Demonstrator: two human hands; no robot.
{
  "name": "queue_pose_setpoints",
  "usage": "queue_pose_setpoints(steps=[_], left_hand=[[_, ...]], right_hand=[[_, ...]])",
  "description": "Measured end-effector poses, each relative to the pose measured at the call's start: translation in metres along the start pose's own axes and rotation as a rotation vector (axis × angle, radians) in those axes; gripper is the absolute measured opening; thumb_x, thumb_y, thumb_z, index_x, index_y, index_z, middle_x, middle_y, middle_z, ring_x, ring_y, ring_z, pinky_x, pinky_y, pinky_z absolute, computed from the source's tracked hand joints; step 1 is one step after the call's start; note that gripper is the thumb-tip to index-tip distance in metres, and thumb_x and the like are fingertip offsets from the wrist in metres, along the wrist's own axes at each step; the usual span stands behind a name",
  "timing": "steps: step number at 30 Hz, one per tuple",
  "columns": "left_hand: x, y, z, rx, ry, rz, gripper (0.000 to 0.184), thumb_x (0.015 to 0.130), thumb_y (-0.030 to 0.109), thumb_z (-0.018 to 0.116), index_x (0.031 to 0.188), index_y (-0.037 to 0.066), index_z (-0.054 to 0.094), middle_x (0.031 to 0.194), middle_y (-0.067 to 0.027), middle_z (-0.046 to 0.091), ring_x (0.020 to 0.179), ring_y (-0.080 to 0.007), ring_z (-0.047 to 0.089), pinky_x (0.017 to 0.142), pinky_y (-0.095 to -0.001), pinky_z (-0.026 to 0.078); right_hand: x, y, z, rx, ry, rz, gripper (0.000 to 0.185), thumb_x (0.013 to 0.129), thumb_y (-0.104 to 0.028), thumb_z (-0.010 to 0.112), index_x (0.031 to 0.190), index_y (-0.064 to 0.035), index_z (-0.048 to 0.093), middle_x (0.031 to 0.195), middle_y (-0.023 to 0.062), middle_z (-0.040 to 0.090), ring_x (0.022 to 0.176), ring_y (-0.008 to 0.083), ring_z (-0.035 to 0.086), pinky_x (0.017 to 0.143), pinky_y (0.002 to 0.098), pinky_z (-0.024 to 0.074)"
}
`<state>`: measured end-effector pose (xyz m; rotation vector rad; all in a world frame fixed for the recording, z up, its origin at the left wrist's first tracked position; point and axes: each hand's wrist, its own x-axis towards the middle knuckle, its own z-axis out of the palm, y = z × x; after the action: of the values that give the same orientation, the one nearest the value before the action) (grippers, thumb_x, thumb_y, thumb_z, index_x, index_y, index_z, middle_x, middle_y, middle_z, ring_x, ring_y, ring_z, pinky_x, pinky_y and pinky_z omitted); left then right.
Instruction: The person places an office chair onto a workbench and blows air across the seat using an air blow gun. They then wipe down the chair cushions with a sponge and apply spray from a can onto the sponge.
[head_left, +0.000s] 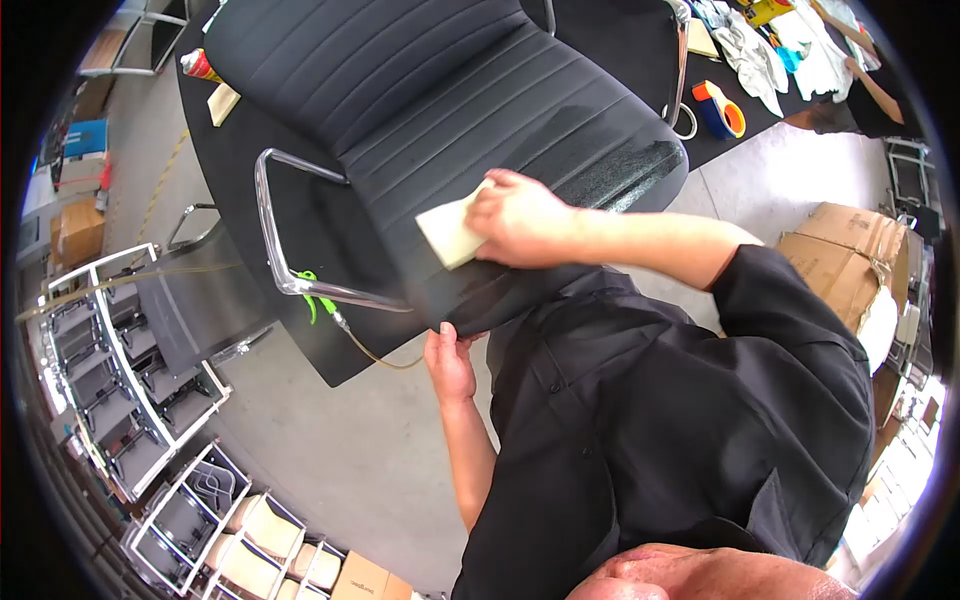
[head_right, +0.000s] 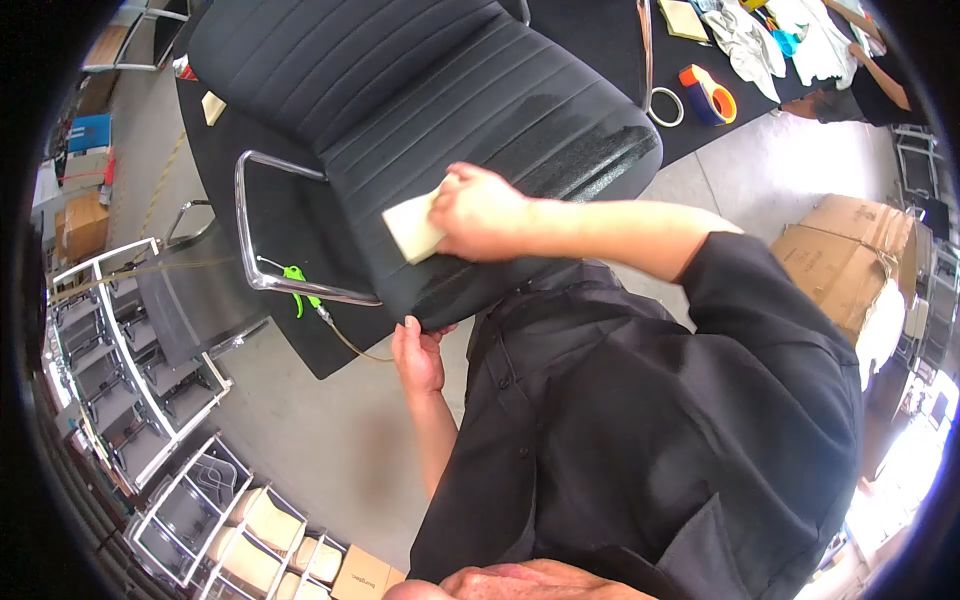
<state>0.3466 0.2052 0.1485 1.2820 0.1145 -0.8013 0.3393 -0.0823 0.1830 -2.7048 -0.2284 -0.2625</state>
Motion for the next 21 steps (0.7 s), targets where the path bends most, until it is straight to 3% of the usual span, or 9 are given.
queue_pose_setpoints(steps=[4, 5, 6, 9, 11, 15, 17, 20, 21], left_hand=[[0.01, 0.004, -0.009, -0.064, -0.108, -0.066, 0.036, 0.105, 0.021, 0.052, 0.13, -0.004, 0.055, 0.121, -0.0176, 0.068, 0.102, -0.0302, 0.07, 0.082, -0.0461, 0.058], [0.012, 0.008, -0.01, -0.094, -0.137, -0.087, 0.036, 0.103, 0.018, 0.053, 0.131, -0.004, 0.054, 0.122, -0.0175, 0.068, 0.102, -0.0305, 0.07, 0.082, -0.0469, 0.059], [0.018, 0.012, -0.008, -0.131, -0.166, -0.095, 0.036, 0.102, 0.015, 0.054, 0.132, -0.004, 0.053, 0.123, -0.0173, 0.067, 0.103, -0.0307, 0.071, 0.083, -0.0476, 0.06], [0.031, 0.026, -0.011, -0.148, -0.292, -0.214, 0.038, 0.099, 0.009, 0.056, 0.134, -0.005, 0.052, 0.124, -0.0168, 0.067, 0.105, -0.0304, 0.071, 0.085, -0.0481, 0.062], [0.037, 0.035, -0.009, -0.141, -0.328, -0.226, 0.038, 0.098, 0.007, 0.059, 0.134, -0.006, 0.052, 0.125, -0.0162, 0.066, 0.106, -0.0291, 0.071, 0.085, -0.0475, 0.063], [0.041, 0.041, -0.011, -0.044, -0.408, -0.253, 0.037, 0.1, 0.006, 0.06, 0.135, -0.004, 0.052, 0.125, -0.0155, 0.066, 0.106, -0.0287, 0.07, 0.081, -0.0466, 0.065], [0.037, 0.044, -0.01, -0.081, -0.347, -0.294, 0.035, 0.101, 0.006, 0.06, 0.134, -0.004, 0.052, 0.124, -0.0153, 0.066, 0.105, -0.0288, 0.071, 0.081, -0.0464, 0.065], [0.04, 0.036, -0.015, -0.145, -0.4, -0.286, 0.033, 0.101, 0.006, 0.06, 0.131, -0.005, 0.054, 0.123, -0.0151, 0.066, 0.104, -0.0285, 0.071, 0.081, -0.0474, 0.065], [0.041, 0.035, -0.015, -0.15, -0.394, -0.288, 0.033, 0.101, 0.006, 0.06, 0.131, -0.005, 0.054, 0.123, -0.0151, 0.066, 0.104, -0.0285, 0.071, 0.081, -0.0474, 0.065]], right_hand=[[-0.021, 0.081, -0.062, -0.654, -0.388, 0.335, 0.026, 0.081, -0.033, 0.068, 0.074, -0.0085, 0.072, 0.085, 0.0091, 0.07, 0.099, 0.0269, 0.066, 0.09, 0.0397, 0.0477], [-0.032, 0.114, -0.064, -0.771, -0.488, 0.53, 0.028, 0.085, -0.034, 0.068, 0.083, -0.0071, 0.073, 0.09, 0.0106, 0.072, 0.101, 0.0278, 0.068, 0.093, 0.0421, 0.0488], [-0.052, 0.139, -0.073, -0.634, -0.189, 0.453, 0.032, 0.09, -0.037, 0.066, 0.096, -0.0058, 0.072, 0.092, 0.0105, 0.074, 0.097, 0.0299, 0.07, 0.093, 0.0462, 0.0505], [-0.014, 0.104, -0.067, -0.398, -0.35, 0.717, 0.03, 0.091, -0.036, 0.067, 0.106, -0.0104, 0.071, 0.1, 0.013, 0.073, 0.097, 0.0316, 0.071, 0.089, 0.0444, 0.0539], [0.028, 0.045, -0.036, -0.289, -0.441, 0.581, 0.028, 0.089, -0.034, 0.07, 0.106, -0.0122, 0.071, 0.099, 0.0137, 0.072, 0.102, 0.0318, 0.07, 0.088, 0.0426, 0.0546], [0.049, -0.016, 0.031, -0.025, 0.01, 0.086, 0.026, 0.082, -0.031, 0.075, 0.097, -0.0104, 0.069, 0.102, 0.0105, 0.07, 0.103, 0.0307, 0.067, 0.101, 0.0463, 0.0492], [0.042, 0.009, 0.01, -0.149, -0.186, 0.263, 0.025, 0.079, -0.03, 0.074, 0.093, -0.0089, 0.069, 0.106, 0.0097, 0.07, 0.103, 0.0296, 0.067, 0.108, 0.0462, 0.0452], [0.023, 0.085, -0.024, -0.649, -0.41, 0.519, 0.025, 0.086, -0.025, 0.061, 0.09, -0.0024, 0.071, 0.088, 0.02, 0.072, 0.087, 0.032, 0.072, 0.097, 0.0468, 0.0517], [0.009, 0.119, -0.022, -0.702, -0.242, 0.512, 0.029, 0.088, -0.028, 0.062, 0.093, -0.0014, 0.072, 0.088, 0.0196, 0.072, 0.085, 0.0327, 0.073, 0.092, 0.0464, 0.0539]])
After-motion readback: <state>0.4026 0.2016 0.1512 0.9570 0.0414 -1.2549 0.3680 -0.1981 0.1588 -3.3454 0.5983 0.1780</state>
